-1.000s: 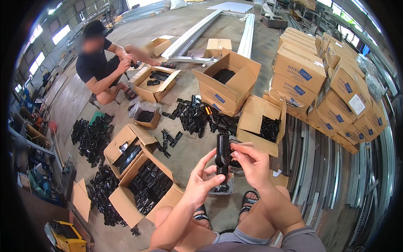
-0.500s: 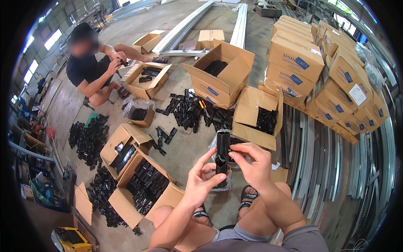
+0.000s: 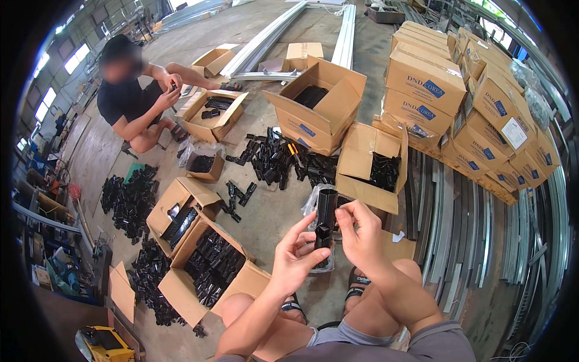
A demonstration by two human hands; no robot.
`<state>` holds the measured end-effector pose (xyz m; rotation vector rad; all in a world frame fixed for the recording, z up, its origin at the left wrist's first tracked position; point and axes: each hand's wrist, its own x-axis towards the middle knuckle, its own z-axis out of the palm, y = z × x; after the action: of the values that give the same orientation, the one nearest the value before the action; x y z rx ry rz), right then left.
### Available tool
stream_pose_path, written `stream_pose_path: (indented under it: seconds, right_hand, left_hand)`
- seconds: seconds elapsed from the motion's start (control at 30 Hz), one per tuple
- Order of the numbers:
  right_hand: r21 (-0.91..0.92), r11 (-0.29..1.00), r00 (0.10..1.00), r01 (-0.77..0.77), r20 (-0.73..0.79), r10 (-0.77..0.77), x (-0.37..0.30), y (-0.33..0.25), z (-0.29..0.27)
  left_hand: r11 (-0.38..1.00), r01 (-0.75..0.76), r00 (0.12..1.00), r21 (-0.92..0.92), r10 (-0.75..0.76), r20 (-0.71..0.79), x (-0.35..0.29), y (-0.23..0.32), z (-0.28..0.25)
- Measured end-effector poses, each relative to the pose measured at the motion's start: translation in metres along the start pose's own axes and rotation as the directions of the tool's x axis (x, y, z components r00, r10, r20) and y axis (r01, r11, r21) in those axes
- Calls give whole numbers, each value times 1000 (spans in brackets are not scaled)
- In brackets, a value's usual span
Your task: The person picks up black metal parts one at a time, handling and turning them to check their condition before placing them into small plastic bags.
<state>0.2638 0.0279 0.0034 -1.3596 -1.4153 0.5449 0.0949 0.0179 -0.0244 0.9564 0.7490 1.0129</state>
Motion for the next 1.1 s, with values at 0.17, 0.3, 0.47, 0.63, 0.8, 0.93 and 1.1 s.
stream_pose_path:
  seconds: [0.17,0.3,0.47,0.63,0.8,0.93,1.1]
  right_hand:
    - [33,997,993,77,88,-79,0,-8,0]
    - [-32,996,978,88,194,-80,3,-13,-8]
    - [-99,983,973,152,192,-131,3,-2,-2]
    - [18,998,986,64,150,-66,0,-16,-1]
    - [-126,958,958,259,160,-238,3,3,0]
    - [8,993,990,114,81,-114,0,-17,1]
    - [-113,979,981,168,122,-154,4,1,2]
  left_hand:
    - [999,17,1000,-41,-17,-11,-3,6,-3]
    - [999,22,1000,-33,-22,4,-3,11,-4]
    - [999,35,999,-34,-35,1,-6,12,-7]
    - [999,24,1000,-35,-23,1,-6,9,-8]
    - [998,19,1000,-62,-19,10,-6,10,-6]
    - [999,28,1000,-47,-28,-1,-6,10,-6]
    - [999,33,999,-38,-32,19,-5,10,-5]
